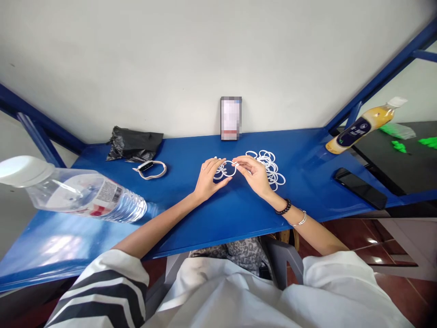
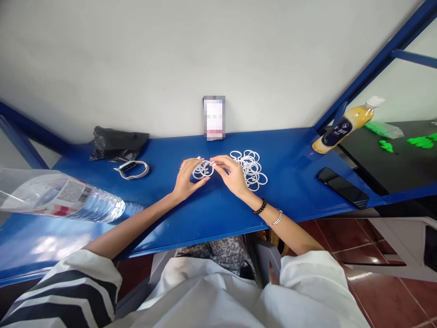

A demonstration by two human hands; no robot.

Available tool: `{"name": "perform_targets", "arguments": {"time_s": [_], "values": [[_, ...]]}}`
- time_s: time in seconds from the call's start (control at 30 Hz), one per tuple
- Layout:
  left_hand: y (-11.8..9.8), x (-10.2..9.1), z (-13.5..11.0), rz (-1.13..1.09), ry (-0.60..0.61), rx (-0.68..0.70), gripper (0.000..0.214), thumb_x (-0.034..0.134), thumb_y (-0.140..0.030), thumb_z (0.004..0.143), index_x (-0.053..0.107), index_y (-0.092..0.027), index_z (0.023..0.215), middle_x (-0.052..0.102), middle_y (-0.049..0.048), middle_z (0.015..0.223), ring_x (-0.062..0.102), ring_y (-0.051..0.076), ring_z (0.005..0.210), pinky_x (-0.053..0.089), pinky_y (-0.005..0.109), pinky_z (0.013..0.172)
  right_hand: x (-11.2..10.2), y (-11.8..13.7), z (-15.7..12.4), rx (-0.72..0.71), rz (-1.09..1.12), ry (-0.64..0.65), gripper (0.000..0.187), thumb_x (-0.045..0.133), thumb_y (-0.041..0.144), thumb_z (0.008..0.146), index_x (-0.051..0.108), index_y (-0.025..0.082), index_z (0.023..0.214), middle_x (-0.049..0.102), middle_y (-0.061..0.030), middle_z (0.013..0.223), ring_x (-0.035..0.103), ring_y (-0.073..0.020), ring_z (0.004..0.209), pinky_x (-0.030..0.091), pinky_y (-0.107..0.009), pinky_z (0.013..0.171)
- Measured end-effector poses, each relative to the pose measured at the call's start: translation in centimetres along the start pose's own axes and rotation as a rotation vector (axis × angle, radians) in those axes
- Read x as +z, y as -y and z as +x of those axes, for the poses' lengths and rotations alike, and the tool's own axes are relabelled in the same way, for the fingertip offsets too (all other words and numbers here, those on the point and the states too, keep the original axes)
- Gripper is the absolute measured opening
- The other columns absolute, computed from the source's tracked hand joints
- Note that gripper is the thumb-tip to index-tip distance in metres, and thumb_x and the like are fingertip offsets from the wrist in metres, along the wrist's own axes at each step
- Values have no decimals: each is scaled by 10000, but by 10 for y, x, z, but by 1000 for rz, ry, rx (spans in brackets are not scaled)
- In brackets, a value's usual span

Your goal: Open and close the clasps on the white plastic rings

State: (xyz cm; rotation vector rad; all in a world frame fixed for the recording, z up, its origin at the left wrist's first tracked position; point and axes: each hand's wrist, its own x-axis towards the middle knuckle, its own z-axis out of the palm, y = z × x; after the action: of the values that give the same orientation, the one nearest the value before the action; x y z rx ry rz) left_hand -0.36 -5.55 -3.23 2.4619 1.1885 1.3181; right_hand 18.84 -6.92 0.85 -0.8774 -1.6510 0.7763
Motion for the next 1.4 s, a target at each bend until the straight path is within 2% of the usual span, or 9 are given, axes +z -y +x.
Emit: {"name": "perform_targets", "arguments": {"time_s": [0.27,0.43,0.7,1.17,1.4], "values": [[-4,-4,0,23,-44,-4,448,658,-469,856,582,-218,1219,693,104,1107,609,271,1088,463,442,950,0,0,-1,-94,-165,-3,157,581,318,943,685,226,1017,717,-61,1058,695,-177,910,601,-365,855],[-6,-5,1,5,-79,47,422,638,-449,864,576,-204,1203,705,92,1027,620,265,1058,476,436,934,0,0,-1,-122,-213,11,138,581,294,942,679,229,1013,729,-49,1027,697,-181,869,599,-367,824],[-4,-5,2,-5,-84,78,396,625,-416,873,583,-198,1201,704,98,1040,621,262,1040,476,435,926,-2,-3,0,-189,-263,29,126,580,262,945,667,233,1032,735,-33,982,700,-173,835,593,-346,806],[-3,-5,8,-40,-44,78,389,620,-407,890,597,-176,1203,702,89,1004,606,248,1022,480,406,919,-3,-13,1,-183,-323,-18,144,567,320,952,664,245,1027,734,-34,974,691,-183,817,590,-367,790],[-5,-3,27,-72,48,43,354,640,-402,863,618,-176,1135,685,84,1021,590,236,995,477,392,902,-12,-15,7,-146,-288,-74,136,601,348,927,666,228,938,737,-34,920,686,-182,787,584,-353,763]]}}
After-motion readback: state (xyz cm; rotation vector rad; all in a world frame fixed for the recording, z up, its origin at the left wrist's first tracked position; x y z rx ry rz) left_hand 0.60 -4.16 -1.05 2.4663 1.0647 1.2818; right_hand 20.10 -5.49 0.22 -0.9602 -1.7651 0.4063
